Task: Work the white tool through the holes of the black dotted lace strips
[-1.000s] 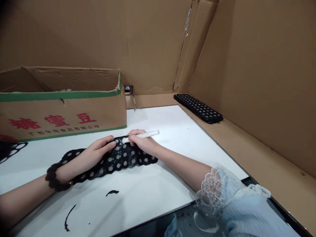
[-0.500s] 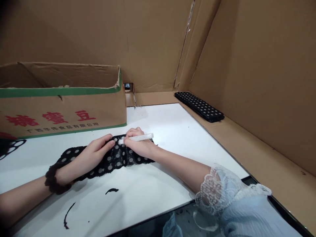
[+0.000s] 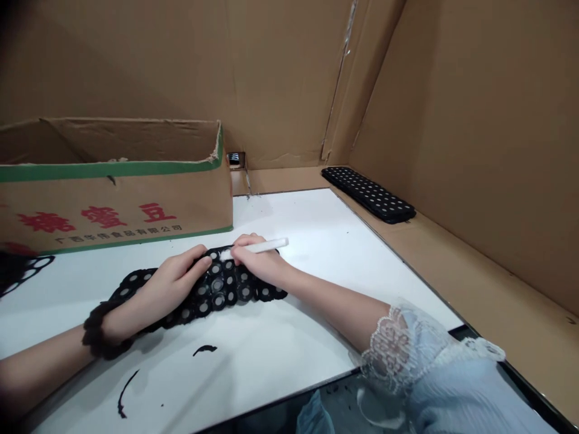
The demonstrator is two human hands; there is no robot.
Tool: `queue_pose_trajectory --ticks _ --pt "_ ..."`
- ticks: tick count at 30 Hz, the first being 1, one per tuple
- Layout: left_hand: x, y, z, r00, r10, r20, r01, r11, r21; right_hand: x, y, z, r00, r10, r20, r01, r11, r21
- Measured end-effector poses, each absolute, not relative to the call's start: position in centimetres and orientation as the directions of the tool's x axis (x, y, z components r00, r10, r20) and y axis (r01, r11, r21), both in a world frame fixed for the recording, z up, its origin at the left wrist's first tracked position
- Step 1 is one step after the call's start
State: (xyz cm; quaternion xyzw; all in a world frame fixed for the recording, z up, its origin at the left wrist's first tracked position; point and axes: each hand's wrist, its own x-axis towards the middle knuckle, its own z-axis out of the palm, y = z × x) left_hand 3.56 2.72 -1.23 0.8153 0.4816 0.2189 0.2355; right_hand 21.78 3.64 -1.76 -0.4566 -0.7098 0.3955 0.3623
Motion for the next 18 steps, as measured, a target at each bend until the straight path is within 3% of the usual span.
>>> queue_pose_trajectory --ticks 5,12,18 --pt "2.7 3.9 -1.5 0.477 0.875 0.086 0.656 -0.42 0.627 22.6 3.9 -1.2 -0.435 0.891 0.133 0.366 0.31 -0.877" --pt "2.0 4.8 -0.4 0.658 0.751 -0.053 0.583 -0.464 0.667 22.2 3.4 -1.3 -0.475 0.859 0.193 0.463 0.43 -0.775" --pt "1.9 4.8 -0.3 0.612 0.79 -0.036 0.597 -0.431 0.677 22.0 3.1 -1.3 -0.495 0.836 0.237 0.533 0.507 -0.677"
